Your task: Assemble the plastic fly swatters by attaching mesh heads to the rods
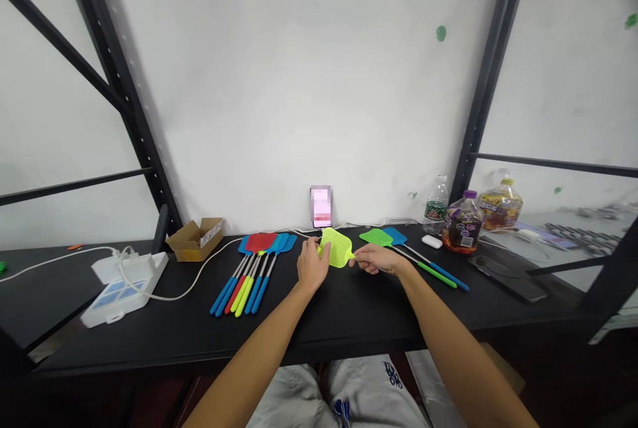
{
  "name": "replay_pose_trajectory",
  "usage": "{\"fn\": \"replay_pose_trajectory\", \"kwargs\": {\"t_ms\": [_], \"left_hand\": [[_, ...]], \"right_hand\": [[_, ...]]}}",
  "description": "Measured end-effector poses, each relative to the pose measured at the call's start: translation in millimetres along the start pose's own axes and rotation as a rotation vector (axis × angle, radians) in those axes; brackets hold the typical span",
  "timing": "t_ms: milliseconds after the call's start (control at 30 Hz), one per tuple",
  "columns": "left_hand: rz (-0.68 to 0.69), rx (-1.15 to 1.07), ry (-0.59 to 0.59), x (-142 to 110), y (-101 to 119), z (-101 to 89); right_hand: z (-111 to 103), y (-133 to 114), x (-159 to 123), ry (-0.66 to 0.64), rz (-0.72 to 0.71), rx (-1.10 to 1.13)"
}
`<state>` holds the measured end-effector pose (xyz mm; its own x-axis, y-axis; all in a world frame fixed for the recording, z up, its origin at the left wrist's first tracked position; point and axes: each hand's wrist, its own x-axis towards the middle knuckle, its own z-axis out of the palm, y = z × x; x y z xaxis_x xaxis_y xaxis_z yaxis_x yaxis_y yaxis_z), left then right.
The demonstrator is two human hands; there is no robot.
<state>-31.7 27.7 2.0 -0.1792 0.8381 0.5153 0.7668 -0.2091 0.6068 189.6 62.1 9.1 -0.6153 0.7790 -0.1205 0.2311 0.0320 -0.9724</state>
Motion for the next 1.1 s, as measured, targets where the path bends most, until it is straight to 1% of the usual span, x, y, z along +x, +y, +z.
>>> {"fn": "replay_pose_trajectory", "kwargs": {"t_ms": [133,200,267,567,733,833,900,967,1033,1100], "left_hand": [[-0.044,0.013,-0.059,1.9,-3.4,1.9],[-0.057,0.042,-0.117,3.1,-4.9,1.1],[-0.064,0.084,-0.138,3.8,-5.7,0.5],[-0.080,0.168,-0.109,4.6,-5.2,1.0],[-0.132,0.214,-0.129,8.2,-4.3,-1.4],[-0.170,0.272,-0.122,11.7,-7.8,-5.4],[-0.198,0.313,-0.124,13.8,-11.2,-8.1],[-0.205,0.339,-0.156,15.2,-13.6,-9.3],[-0.205,0.345,-0.181,15.8,-14.0,-8.8],[-0.213,0.333,-0.187,16.1,-12.7,-7.1]], "right_hand": [[1.0,-2.9,-2.1,-0.073,0.028,-0.046],[1.2,-3.7,-2.3,-0.088,0.036,-0.066],[1.4,-3.9,-1.6,-0.087,0.039,-0.086],[4.5,-4.2,2.6,0.014,0.060,-0.205],[1.7,-2.1,6.5,0.068,0.108,-0.306],[-2.2,1.4,7.9,0.159,0.159,-0.421],[-2.3,2.9,9.2,0.267,0.149,-0.533],[1.2,2.8,11.6,0.410,0.049,-0.664],[7.8,1.2,14.6,0.555,-0.102,-0.781],[15.2,-1.2,17.2,0.656,-0.208,-0.848]]}}
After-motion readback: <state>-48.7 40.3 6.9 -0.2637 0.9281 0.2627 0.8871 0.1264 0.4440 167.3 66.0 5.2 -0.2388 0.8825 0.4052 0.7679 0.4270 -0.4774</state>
